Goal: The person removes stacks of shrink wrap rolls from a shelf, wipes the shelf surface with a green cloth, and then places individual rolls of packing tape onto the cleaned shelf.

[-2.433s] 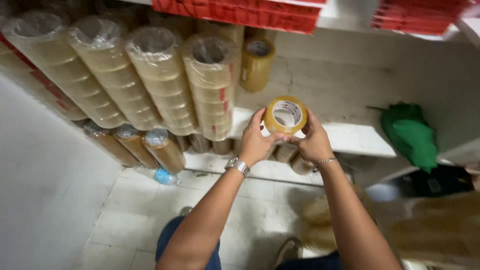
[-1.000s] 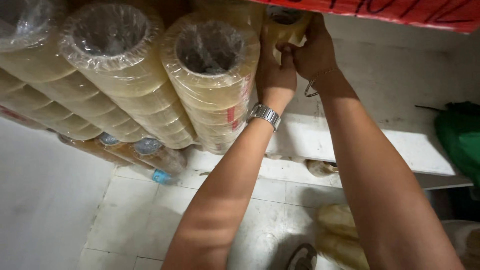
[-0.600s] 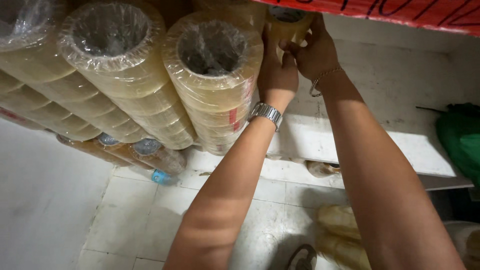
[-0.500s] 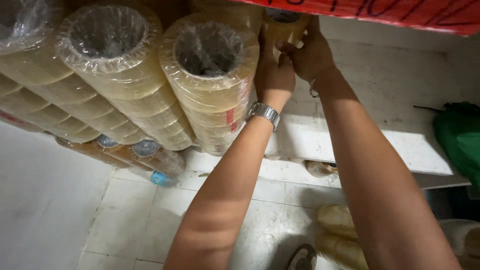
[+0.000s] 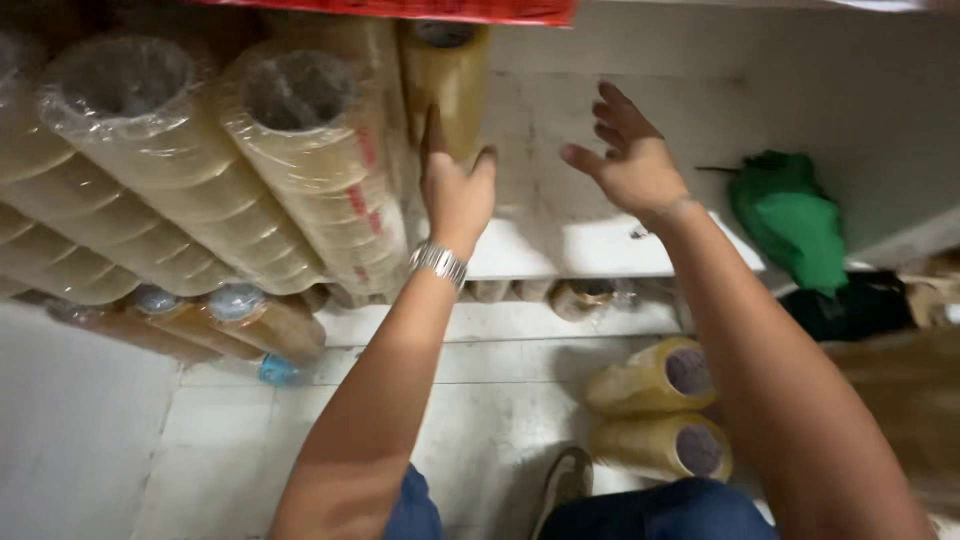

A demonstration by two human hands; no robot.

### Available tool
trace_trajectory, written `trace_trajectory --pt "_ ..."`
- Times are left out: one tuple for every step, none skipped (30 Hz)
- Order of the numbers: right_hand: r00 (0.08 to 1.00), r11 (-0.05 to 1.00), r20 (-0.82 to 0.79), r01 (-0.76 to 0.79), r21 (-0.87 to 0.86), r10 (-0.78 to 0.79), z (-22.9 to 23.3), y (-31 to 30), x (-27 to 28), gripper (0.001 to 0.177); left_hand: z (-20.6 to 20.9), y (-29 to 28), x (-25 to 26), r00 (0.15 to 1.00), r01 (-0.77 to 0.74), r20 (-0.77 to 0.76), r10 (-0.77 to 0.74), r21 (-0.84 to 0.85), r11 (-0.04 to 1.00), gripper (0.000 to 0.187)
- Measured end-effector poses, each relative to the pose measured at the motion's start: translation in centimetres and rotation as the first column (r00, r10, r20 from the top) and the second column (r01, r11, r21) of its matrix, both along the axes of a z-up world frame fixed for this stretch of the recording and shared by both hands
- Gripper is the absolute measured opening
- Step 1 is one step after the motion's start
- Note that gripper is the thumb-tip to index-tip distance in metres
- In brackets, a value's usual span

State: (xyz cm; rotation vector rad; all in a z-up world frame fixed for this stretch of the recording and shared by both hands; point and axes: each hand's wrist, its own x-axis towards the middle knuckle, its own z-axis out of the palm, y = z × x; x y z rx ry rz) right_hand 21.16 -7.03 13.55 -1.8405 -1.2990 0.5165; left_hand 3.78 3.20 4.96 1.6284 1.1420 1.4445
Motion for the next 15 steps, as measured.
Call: trace_trajectory --pt "0.999 1.000 -0.029 0.014 0.004 -0.014 0.4 -2.1 0.4 0.086 0.5 -1.7 -0.5 0.999 0.054 0.009 -0.054 -0.045 0.998 0.083" --pt "0.998 1.000 -0.063 0.029 -0.001 -0.029 0.6 -4.5 0.8 0.080 0.7 -3.7 -1.2 0.994 0.109 0.014 -0.108 -0.098 0.989 0.077" --pt "0.997 0.999 -0.067 0.043 -0.006 -0.044 -0.1 -6.6 1.3 0.080 1.1 -6.1 -1.3 0.992 0.123 0.010 -0.122 -0.103 0.987 0.077" --pt "0.989 0.997 -0.135 0.066 0.029 -0.062 -0.5 -8.4 1.9 0.083 1.6 -8.1 -1.4 0.987 0.159 0.031 -0.156 -0.115 0.981 0.075" --pt "0.976 0.994 -0.202 0.091 0.063 -0.076 -1.0 -10.2 2.5 0.086 2.1 -10.1 -1.5 0.981 0.195 0.053 -0.189 -0.126 0.973 0.073" --pt "0.976 0.993 -0.201 0.098 0.067 -0.083 -1.3 -12.0 2.5 0.086 1.1 -11.0 -1.0 0.979 0.202 0.054 -0.196 -0.122 0.972 0.073" --pt "0.972 0.990 -0.208 0.128 0.055 -0.114 -1.6 -13.7 2.5 0.086 0.1 -11.7 -0.4 0.970 0.240 0.059 -0.235 -0.107 0.965 0.073" --pt "0.964 0.986 -0.221 0.161 0.034 -0.150 -2.3 -15.8 2.3 0.087 -1.3 -12.8 -0.1 0.959 0.281 0.059 -0.276 -0.102 0.954 0.073" --pt "0.961 0.985 -0.226 0.172 0.029 -0.161 -4.1 -17.2 2.6 0.087 -2.4 -13.9 0.3 0.957 0.290 0.055 -0.286 -0.108 0.951 0.073" --pt "0.954 0.976 -0.210 0.215 -0.008 -0.212 -5.7 -18.5 3.1 0.090 -3.3 -14.9 1.0 0.945 0.327 0.035 -0.325 -0.139 0.935 0.071" --pt "0.946 0.965 -0.193 0.259 -0.044 -0.263 -7.2 -19.7 3.6 0.093 -4.3 -15.8 1.6 0.931 0.362 0.016 -0.364 -0.170 0.917 0.069" --pt "0.943 0.962 -0.191 0.267 -0.048 -0.271 -8.6 -21.0 3.7 0.093 -5.2 -16.8 2.3 0.928 0.370 0.017 -0.372 -0.173 0.913 0.069" --pt "0.934 0.950 -0.175 0.307 -0.057 -0.313 -10.0 -22.2 3.7 0.096 -6.1 -17.7 3.0 0.900 0.431 0.027 -0.435 -0.188 0.882 0.069" --pt "0.924 0.938 -0.159 0.341 -0.066 -0.348 -11.3 -23.1 3.7 0.099 -7.0 -18.5 3.5 0.871 0.486 0.036 -0.489 -0.202 0.850 0.070" --pt "0.923 0.937 -0.159 0.344 -0.068 -0.350 -12.8 -23.8 3.7 0.099 -7.1 -18.9 3.6 0.870 0.488 0.037 -0.492 -0.204 0.848 0.070"
